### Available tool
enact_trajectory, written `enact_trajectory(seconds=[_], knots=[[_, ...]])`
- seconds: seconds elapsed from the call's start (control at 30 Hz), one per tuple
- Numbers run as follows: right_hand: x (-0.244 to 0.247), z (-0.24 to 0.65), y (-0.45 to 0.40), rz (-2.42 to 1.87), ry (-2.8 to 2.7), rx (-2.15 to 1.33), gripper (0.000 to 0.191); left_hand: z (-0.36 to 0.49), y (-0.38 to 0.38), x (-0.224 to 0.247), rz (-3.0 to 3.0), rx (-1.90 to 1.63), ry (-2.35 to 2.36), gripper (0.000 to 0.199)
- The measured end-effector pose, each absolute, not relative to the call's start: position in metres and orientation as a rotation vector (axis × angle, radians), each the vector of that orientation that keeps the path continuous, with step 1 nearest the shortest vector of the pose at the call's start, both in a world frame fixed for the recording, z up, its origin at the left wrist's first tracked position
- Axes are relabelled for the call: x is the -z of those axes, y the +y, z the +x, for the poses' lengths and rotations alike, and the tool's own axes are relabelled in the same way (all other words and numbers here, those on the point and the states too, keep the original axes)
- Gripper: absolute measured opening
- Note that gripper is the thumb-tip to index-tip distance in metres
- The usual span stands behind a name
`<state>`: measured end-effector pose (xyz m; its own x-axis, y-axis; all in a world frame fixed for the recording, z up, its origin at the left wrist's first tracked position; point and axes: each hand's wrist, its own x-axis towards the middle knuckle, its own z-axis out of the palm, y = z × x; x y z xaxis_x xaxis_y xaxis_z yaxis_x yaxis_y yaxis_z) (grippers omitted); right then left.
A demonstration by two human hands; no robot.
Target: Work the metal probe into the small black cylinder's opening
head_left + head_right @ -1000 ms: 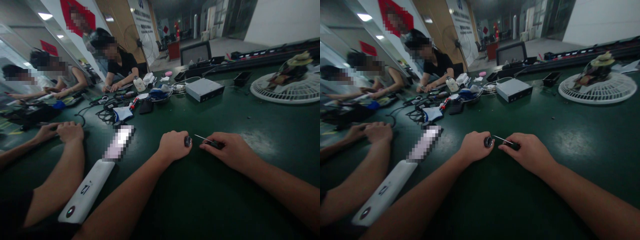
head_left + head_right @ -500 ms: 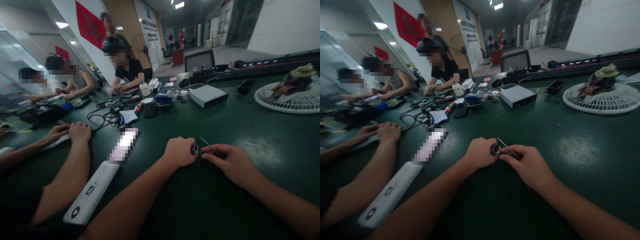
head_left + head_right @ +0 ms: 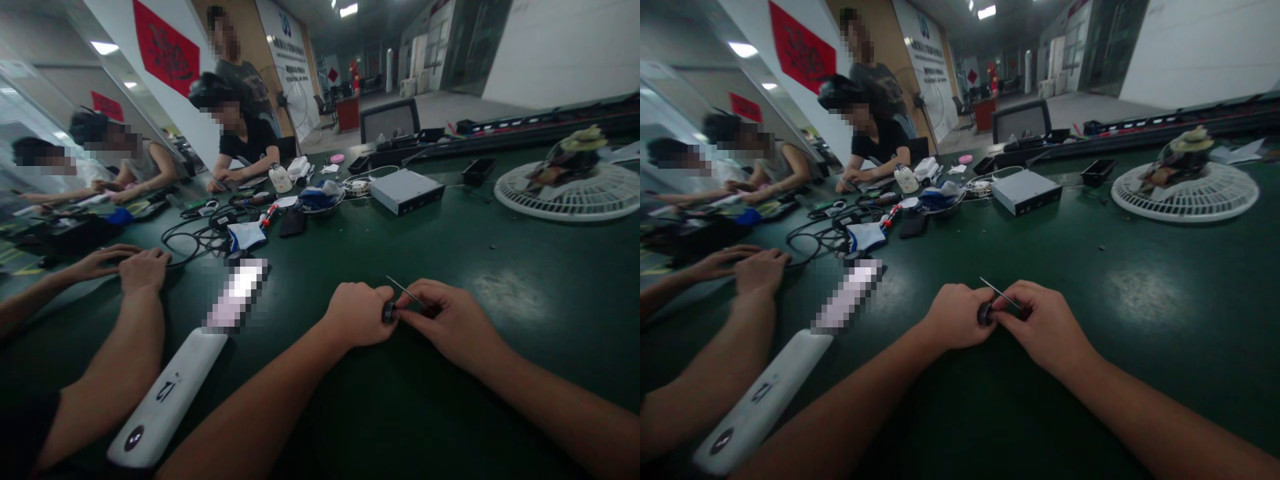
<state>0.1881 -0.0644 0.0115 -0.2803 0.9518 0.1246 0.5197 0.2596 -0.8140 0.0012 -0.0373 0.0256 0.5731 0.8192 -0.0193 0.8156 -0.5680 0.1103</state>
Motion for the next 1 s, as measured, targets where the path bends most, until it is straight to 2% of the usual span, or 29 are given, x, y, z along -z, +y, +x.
enact_trajectory(seconds=[0.4,0.57,0.7,1.0], knots=[[-0.01,0.188,-0.067,-1.275,-2.07,-0.834,0.006,0.002,-0.036,-0.021,2.744,0.003,1.184,0.026],[-0.008,0.192,-0.061,-1.198,-2.075,-0.963,0.006,0.001,-0.035,-0.02,2.712,-0.042,1.189,0.027],[-0.01,0.192,-0.062,-1.176,-2.102,-0.937,0.006,0.001,-0.036,-0.02,2.743,-0.01,1.143,0.025],[-0.014,0.191,-0.065,-1.218,-2.063,-0.941,0.018,-0.01,-0.027,-0.017,2.7,-0.198,1.27,0.022]])
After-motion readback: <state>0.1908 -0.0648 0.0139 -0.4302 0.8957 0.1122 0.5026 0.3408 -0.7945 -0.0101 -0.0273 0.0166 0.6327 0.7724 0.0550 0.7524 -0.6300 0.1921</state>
